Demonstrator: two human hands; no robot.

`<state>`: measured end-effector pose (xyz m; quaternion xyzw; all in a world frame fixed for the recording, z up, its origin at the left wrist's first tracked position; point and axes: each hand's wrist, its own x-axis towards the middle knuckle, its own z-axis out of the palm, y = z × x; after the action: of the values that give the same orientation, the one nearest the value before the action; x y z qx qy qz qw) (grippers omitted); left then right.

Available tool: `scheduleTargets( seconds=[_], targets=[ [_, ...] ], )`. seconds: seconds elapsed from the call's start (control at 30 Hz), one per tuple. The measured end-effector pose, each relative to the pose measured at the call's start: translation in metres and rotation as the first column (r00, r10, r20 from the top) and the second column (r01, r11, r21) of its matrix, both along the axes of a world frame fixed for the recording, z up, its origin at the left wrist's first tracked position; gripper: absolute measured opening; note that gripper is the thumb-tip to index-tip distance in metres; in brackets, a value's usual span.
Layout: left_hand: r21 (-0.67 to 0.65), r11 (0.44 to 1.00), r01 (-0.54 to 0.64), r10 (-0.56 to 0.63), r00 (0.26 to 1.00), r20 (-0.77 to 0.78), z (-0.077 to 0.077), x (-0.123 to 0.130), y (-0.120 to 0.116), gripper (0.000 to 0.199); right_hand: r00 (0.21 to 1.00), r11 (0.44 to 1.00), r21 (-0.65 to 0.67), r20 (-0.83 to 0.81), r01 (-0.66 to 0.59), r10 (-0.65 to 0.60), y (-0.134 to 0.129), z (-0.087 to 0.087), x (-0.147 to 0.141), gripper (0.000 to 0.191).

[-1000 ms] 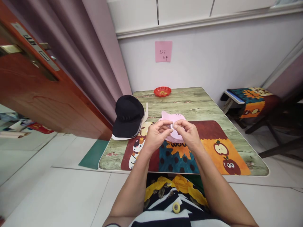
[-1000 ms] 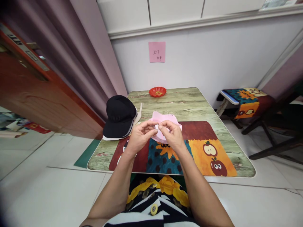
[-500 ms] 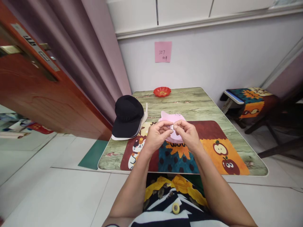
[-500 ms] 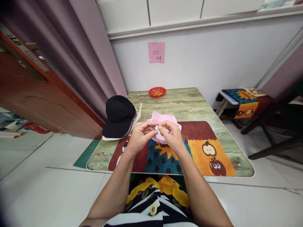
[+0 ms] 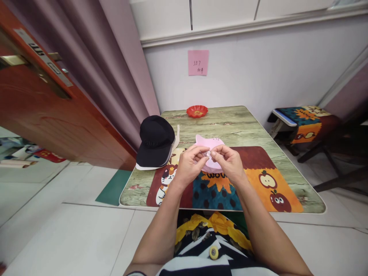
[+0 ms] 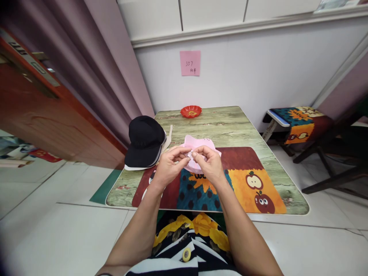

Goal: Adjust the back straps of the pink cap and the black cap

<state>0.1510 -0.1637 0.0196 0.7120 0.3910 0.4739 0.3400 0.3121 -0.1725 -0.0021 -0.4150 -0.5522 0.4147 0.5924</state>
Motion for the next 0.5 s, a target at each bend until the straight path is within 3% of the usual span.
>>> scheduleTargets(
  seconds=[0.33, 0.5],
  targets=[
    [0.005, 1.0, -0.028, 0.028, 0.999, -0.037, -0.0004, 0.0005, -0.0012, 0.021, 0.999, 1.0, 0.007, -0.043, 0.001, -0.001, 0.0001, -0.0056, -0.0027, 0.024],
    [-0.098, 0.995, -0.003, 0.008, 0.999, 0.051, -0.0023, -0.0006, -0.0005, 0.024, 0.997, 0.999, 0.036, 0.079, -0.002, -0.001, -0.0038, -0.0017, 0.0003, 0.035]
  ],
)
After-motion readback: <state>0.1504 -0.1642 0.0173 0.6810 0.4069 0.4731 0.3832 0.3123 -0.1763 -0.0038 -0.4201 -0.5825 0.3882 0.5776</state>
